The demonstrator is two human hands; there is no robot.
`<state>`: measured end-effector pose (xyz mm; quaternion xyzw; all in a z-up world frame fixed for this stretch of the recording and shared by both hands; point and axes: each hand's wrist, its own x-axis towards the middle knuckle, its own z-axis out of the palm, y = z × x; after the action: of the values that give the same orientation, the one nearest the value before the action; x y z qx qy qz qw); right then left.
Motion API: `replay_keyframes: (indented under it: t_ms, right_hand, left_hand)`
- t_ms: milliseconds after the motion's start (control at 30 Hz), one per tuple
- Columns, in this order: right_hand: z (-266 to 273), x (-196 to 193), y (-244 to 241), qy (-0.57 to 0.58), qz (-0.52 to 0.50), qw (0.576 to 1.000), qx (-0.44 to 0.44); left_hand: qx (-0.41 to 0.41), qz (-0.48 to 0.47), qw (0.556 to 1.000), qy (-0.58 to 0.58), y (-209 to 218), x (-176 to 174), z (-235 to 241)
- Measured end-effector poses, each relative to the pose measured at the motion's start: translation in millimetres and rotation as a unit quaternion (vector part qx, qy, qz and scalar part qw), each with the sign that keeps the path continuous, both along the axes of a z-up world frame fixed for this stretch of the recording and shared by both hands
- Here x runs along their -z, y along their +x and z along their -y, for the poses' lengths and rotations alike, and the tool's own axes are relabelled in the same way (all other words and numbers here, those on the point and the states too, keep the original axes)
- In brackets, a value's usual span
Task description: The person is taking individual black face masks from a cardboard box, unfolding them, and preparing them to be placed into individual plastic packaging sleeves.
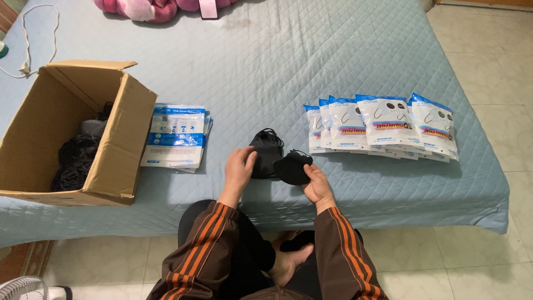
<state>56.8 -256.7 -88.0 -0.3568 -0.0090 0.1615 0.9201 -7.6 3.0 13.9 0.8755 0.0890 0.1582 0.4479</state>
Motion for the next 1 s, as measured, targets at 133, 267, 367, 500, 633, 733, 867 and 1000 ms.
replay_keyframes:
  t_ms: [133, 267, 367, 500, 633, 733, 867, 1000]
  right_hand:
    - [-1, 11, 2, -0.011, 0.004, 1.0, -0.01]
    - [-2, 3, -1, -0.027, 0.006, 0.999, -0.03]
    - [1, -5, 1, 0.006, -0.003, 0.998, -0.061]
    - [-8, -39, -7, -0.01, -0.003, 0.999, -0.051]
    - [-22, -35, -4, -0.057, 0.014, 0.998, -0.01]
    - [-34, -23, 2, -0.249, 0.022, 0.968, 0.001]
    - [-52, 6, 28, -0.511, 0.064, 0.855, -0.061]
    - [-67, 1, 38, -0.692, 0.113, 0.695, -0.158]
  left_hand:
    - [0.11, -0.01, 0.992, -0.068, -3, 7, 21]
    - [0.156, -0.031, 0.975, -0.154, 5, 22, 26]
    - [0.122, 0.001, 0.946, -0.301, 4, 2, 18]
    - [0.037, 0.018, 0.916, -0.399, 19, 31, -5]
    - [-0.014, -0.155, 0.982, -0.11, 27, 68, -24]
    - [-0.03, -0.207, 0.977, -0.047, 24, 52, -19]
    - [-0.01, -0.198, 0.978, 0.068, 26, 46, -12]
    - [0.034, -0.225, 0.969, 0.097, 40, 81, -3]
